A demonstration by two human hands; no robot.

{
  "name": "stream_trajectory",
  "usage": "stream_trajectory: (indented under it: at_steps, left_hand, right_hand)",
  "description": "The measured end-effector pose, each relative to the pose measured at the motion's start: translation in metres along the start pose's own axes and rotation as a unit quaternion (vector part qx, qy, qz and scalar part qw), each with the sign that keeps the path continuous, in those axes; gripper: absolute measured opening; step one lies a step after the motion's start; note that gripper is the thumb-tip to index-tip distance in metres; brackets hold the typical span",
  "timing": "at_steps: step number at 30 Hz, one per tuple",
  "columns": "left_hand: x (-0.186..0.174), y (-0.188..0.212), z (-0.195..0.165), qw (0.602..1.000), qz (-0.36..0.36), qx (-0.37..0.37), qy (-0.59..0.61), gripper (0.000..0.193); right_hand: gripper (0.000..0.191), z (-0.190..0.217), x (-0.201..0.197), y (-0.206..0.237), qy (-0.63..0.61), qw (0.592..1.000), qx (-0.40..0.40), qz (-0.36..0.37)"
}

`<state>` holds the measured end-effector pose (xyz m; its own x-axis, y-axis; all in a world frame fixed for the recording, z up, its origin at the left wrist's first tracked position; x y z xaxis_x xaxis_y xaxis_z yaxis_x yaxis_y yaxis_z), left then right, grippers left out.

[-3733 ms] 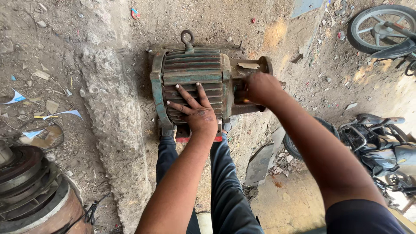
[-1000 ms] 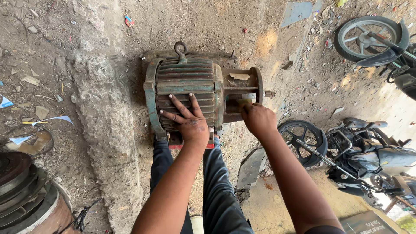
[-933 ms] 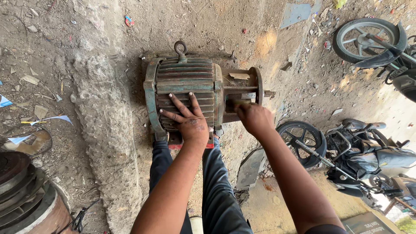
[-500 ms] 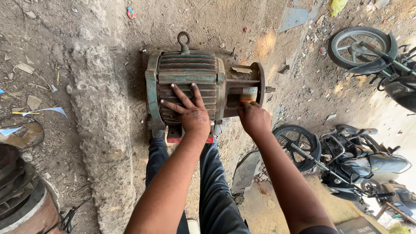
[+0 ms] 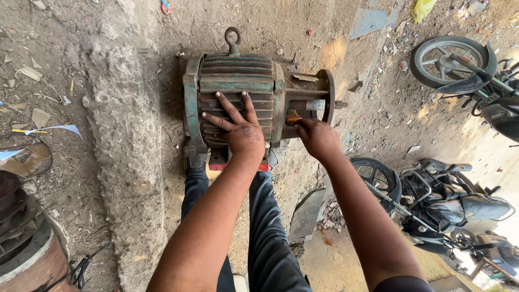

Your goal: The person uses a brush to clean dust and debris from the exterior and interior surfaces of a large electric motor. They rotate the motor to access different sides and continue brushing until the motor is repositioned.

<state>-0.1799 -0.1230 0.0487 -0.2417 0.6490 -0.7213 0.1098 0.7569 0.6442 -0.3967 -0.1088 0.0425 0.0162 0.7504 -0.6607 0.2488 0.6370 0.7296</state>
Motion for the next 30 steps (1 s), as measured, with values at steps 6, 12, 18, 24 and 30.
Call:
stream_trajectory:
  at_steps: [6,12,18,24,30]
  left_hand:
    - [0.001,0.002,-0.001,1.0,0.026,0.007,-0.008,0.084]
    - [0.006,0.002,0.001,1.0,0.03,0.008,-0.002,0.086]
    - [0.004,0.002,0.0,0.999,0.031,0.016,-0.002,0.087]
    - [-0.008,0.002,-0.002,0.998,0.069,-0.003,-0.003,0.092]
    - [-0.009,-0.002,-0.006,0.98,0.196,-0.022,-0.025,0.101]
  right_hand:
    - [0.035,0.005,-0.016,-0.004,-0.025,0.998,-0.049,0.044]
    - [0.032,0.011,-0.032,-0.032,0.02,0.988,-0.061,0.14]
    - [0.029,0.015,-0.045,-0.027,0.115,0.975,-0.15,0.12]
    - [0.031,0.012,-0.045,-0.025,0.094,0.974,-0.169,0.12]
    - [0.028,0.01,-0.022,-0.034,0.143,0.966,-0.208,0.06]
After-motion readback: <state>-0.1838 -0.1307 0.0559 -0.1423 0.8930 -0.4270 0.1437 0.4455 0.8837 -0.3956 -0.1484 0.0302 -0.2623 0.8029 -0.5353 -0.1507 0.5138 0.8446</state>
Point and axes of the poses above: each hand's wrist, its own y-axis away from the middle knuckle, its own x-axis out of the palm, z = x × y, the point moved 8 cm from there along -y, towards the middle knuckle, and after that the axes turned 13 degrees about x, right-handed, at the moved point
